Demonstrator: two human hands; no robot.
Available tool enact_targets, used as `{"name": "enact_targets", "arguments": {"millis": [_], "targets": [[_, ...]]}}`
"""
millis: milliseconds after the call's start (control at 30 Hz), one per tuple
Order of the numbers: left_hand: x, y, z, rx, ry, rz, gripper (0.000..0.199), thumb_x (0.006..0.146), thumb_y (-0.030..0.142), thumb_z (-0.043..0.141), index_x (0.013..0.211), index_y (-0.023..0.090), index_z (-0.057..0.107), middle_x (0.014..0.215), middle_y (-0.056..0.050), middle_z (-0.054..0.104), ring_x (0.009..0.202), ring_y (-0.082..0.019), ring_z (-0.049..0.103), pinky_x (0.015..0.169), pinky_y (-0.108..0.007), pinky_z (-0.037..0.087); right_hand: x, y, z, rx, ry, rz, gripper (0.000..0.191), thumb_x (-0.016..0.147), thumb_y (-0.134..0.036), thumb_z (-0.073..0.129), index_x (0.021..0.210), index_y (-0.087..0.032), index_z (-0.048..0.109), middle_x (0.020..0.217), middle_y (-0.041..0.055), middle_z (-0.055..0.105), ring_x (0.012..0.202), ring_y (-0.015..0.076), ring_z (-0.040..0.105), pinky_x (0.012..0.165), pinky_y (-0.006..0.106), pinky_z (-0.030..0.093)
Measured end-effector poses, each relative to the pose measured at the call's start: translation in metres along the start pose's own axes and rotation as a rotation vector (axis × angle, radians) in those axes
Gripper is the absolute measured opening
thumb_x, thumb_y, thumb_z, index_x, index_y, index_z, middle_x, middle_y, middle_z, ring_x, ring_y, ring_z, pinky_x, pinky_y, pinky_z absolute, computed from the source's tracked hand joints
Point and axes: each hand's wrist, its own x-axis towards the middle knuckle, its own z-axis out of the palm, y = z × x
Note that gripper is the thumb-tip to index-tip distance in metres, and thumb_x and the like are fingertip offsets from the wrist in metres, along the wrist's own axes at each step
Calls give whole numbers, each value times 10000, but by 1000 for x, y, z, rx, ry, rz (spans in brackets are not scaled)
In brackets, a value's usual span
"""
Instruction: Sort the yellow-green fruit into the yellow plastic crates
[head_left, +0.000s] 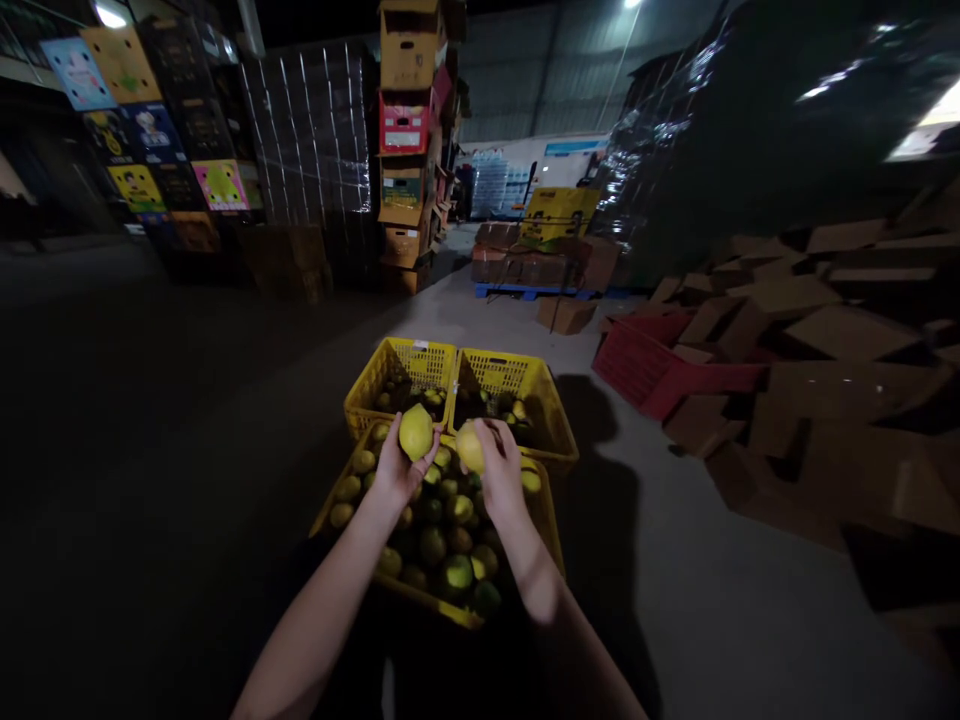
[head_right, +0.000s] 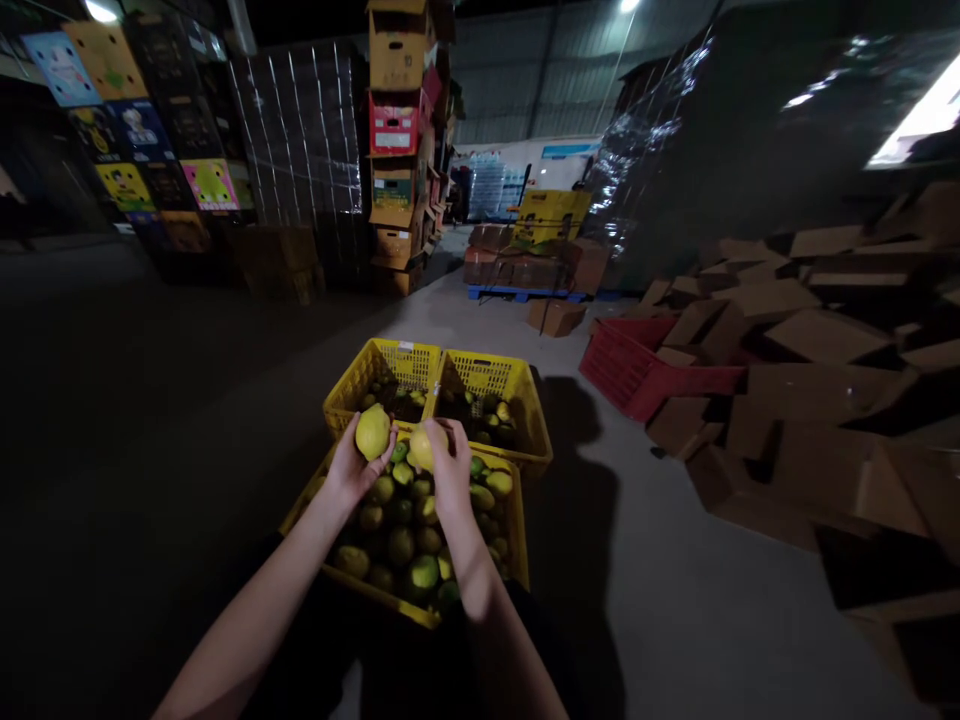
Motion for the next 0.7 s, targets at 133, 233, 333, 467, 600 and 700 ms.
{"name": "enact_targets", "arguments": {"millis": [133,233,333,467,600,700], "targets": [[4,-3,-2,-72,24,29,259,864,248,487,1021,136,660,826,-85,709,741,-175,685,648,-260,563,1,10,-4,93,54,193,360,629,-535,711,729,-216,579,600,-25,587,485,129,514,327,218,340],[7,-8,-4,-117,59,29,249,828,226,479,970,146,667,778,-62,698,672,-154,664,619,-250,544,-2,12,1,176,4,346,363,621,-554,660,654,-205,566,542,2,599,455,152,544,279,227,288],[6,-12,-5,-133,52,41,205,801,234,498,888,163,669,724,-43,679,642,-147,642,606,-246,527,-6,11,4,257,7,389,314,606,-514,651,625,-213,565,534,5,618,469,158,572,274,217,273],[0,-12,-2,-86,45,20,149,786,233,508,760,170,641,678,-36,661,605,-136,624,577,-235,515,-10,7,0,266,-9,388,268,622,-478,647,607,-218,579,538,3,626,447,139,546,278,215,291],[-5,-8,1,-27,32,-6,167,793,223,485,716,158,619,659,-32,653,562,-134,622,532,-235,510,-11,7,-4,263,-86,368,293,634,-495,658,580,-219,577,527,-1,615,406,122,511,263,215,271],[-4,-7,1,5,17,-33,205,831,248,466,751,155,631,654,-30,656,562,-134,628,525,-234,518,-9,10,-4,293,-79,388,324,664,-526,649,637,-208,592,535,-2,615,426,130,534,283,216,304]]}}
